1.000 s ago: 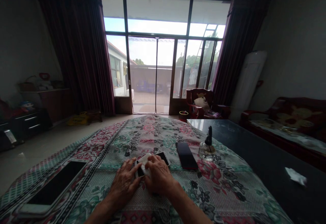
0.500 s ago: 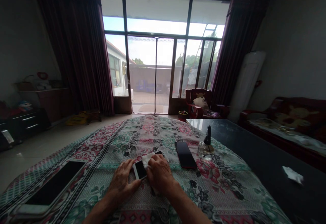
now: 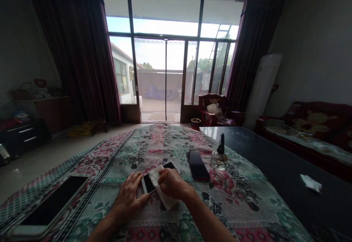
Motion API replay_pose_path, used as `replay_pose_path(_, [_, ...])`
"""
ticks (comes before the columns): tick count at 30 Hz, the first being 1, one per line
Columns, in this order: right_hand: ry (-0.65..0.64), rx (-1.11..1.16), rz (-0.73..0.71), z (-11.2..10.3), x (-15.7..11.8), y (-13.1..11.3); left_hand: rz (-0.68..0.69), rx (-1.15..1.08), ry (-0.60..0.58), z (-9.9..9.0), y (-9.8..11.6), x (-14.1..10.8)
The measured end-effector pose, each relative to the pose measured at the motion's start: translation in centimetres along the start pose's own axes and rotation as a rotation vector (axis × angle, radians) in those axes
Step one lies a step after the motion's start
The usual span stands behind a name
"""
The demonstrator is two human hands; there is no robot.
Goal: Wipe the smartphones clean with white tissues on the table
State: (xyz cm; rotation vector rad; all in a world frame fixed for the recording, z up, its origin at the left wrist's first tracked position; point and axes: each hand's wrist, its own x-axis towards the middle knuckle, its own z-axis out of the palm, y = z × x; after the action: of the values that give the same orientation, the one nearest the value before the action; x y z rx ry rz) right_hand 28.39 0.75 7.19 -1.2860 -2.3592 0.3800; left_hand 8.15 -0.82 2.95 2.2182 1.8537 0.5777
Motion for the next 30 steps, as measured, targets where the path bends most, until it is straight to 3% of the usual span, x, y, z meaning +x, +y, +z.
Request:
replay_pose_path(5, [0.162,-0.028,-0.006,1.4,-0.2,-1.2,0.024,-0.014,0.056,0.7,-0.6,0.2])
replay_pose_path(14, [0.069,-0.160,0.071,4.3,-0.3,-2.5,0.048,-0.014,0.085,1.4,-1.4,0.5])
replay_pose_path(18, [0.035,-0.134,0.129,4.2,0.2,-1.9,0.067,-0.010,0.092,1.5,-1.7,0.6])
replay_pose_path(25, [0.102,-0.148,0.311,2.6,1.6,0.9,0.084,-0.035,0.119,1.4,-1.7,0.6])
replay_pose_path(30, [0.113,-0.184,0.342,2.2,1.3,1.1,0.082,-0.032,0.129,1.1,-1.5,0.5])
